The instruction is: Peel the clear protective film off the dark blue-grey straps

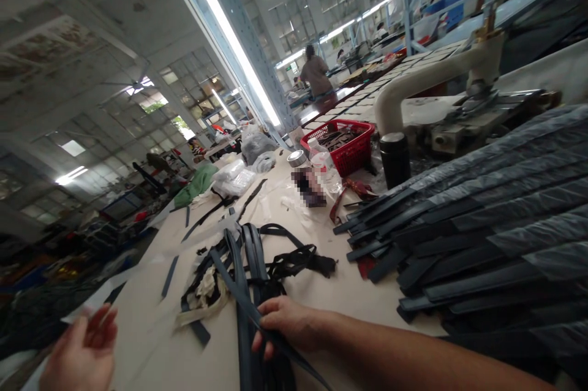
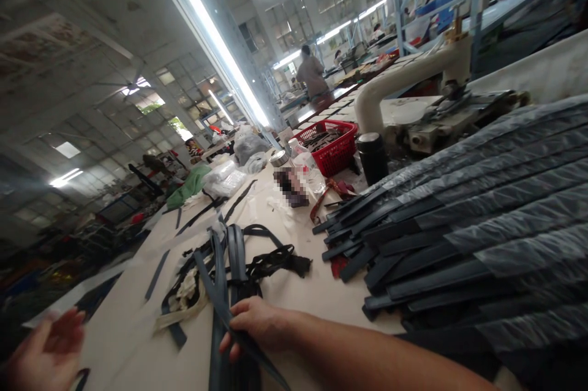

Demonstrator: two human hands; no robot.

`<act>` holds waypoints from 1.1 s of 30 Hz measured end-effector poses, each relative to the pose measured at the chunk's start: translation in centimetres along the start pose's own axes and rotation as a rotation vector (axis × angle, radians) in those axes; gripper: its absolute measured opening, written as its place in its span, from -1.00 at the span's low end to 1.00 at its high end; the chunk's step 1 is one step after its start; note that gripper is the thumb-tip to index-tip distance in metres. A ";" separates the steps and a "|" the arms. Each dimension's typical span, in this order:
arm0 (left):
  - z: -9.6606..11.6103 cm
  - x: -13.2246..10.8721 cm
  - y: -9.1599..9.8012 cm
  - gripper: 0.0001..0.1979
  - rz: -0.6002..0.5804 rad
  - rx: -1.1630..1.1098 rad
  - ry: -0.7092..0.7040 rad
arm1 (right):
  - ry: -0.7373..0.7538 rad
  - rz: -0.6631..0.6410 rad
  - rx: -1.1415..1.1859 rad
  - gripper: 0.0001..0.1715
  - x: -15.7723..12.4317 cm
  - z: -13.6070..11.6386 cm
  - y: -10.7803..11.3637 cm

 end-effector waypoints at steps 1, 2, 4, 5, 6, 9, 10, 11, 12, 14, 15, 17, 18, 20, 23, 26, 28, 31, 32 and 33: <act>-1.7 -1.5 1.2 -0.97 -0.025 -0.027 0.063 | -0.007 0.011 0.003 -0.69 -0.1 -0.2 -0.1; -3.6 -3.4 2.0 -0.93 -0.089 -0.033 0.122 | -0.009 0.024 0.007 -0.70 -0.2 -0.4 -0.1; -7.4 -7.8 2.6 -0.81 -0.232 -0.059 0.162 | 0.003 0.045 0.009 -0.72 -0.7 -0.9 -0.2; -9.1 -10.0 2.6 -0.77 -0.280 -0.049 0.168 | 0.015 0.049 0.008 -0.72 -1.0 -1.2 -0.2; -10.5 -12.2 2.4 -0.75 -0.340 -0.017 0.153 | 0.028 0.049 0.005 -0.69 -1.3 -1.5 -0.2; -13.1 -17.3 1.5 -0.69 -0.409 0.183 0.043 | 0.051 0.033 -0.021 -0.52 -2.0 -2.1 -0.3; -13.3 -18.5 1.2 -0.70 -0.436 0.265 -0.025 | 0.053 0.026 -0.034 -0.48 -2.2 -2.2 -0.3; -13.4 -19.4 0.9 -0.72 -0.473 0.339 -0.106 | 0.055 0.020 -0.048 -0.45 -2.3 -2.3 -0.4; -13.2 -20.1 0.7 -0.75 -0.512 0.400 -0.194 | 0.056 0.015 -0.063 -0.42 -2.4 -2.3 -0.5; -12.6 -21.0 0.5 -0.78 -0.596 0.468 -0.366 | 0.058 0.006 -0.094 -0.39 -2.5 -2.3 -0.8; -12.2 -21.3 0.4 -0.78 -0.629 0.479 -0.431 | 0.057 0.002 -0.110 -0.38 -2.5 -2.2 -1.0; -11.5 -21.4 0.5 -0.75 -0.666 0.482 -0.507 | 0.055 -0.004 -0.137 -0.36 -2.5 -2.0 -1.2; -11.3 -21.4 0.5 -0.75 -0.674 0.482 -0.521 | 0.053 -0.007 -0.146 -0.35 -2.5 -1.8 -1.3; -11.2 -21.4 0.6 -0.76 -0.674 0.475 -0.491 | 0.058 -0.004 -0.147 -0.34 -2.6 -1.6 -1.4; -11.8 -21.4 0.8 -0.80 -0.614 0.395 -0.312 | 0.060 0.008 -0.118 -0.31 -2.7 -1.5 -1.5; -12.8 -21.7 0.7 -0.76 -0.572 0.245 -0.062 | 0.048 -0.008 -0.077 -0.28 -2.8 -1.6 -1.6; -13.3 -22.2 0.4 -0.71 -0.589 0.145 0.077 | 0.041 -0.024 -0.053 -0.27 -2.9 -1.6 -1.7; -14.2 -22.8 0.2 -0.63 -0.602 0.034 0.289 | 0.040 -0.019 -0.049 -0.29 -2.9 -1.6 -1.7; -14.5 -22.9 0.3 -0.60 -0.606 0.007 0.351 | 0.046 -0.008 -0.057 -0.31 -2.8 -1.6 -1.7; -14.7 -22.9 0.4 -0.56 -0.609 -0.015 0.394 | 0.057 0.010 -0.068 -0.34 -2.8 -1.7 -1.6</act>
Point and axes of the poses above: each hand's wrist, its own x-axis towards the middle knuckle, its own y-axis out of the back of the hand, z = x × y, the point moved 3 cm from there along x, towards the middle knuckle, and after that the axes turned 4 degrees about y, right-handed, at the moved point
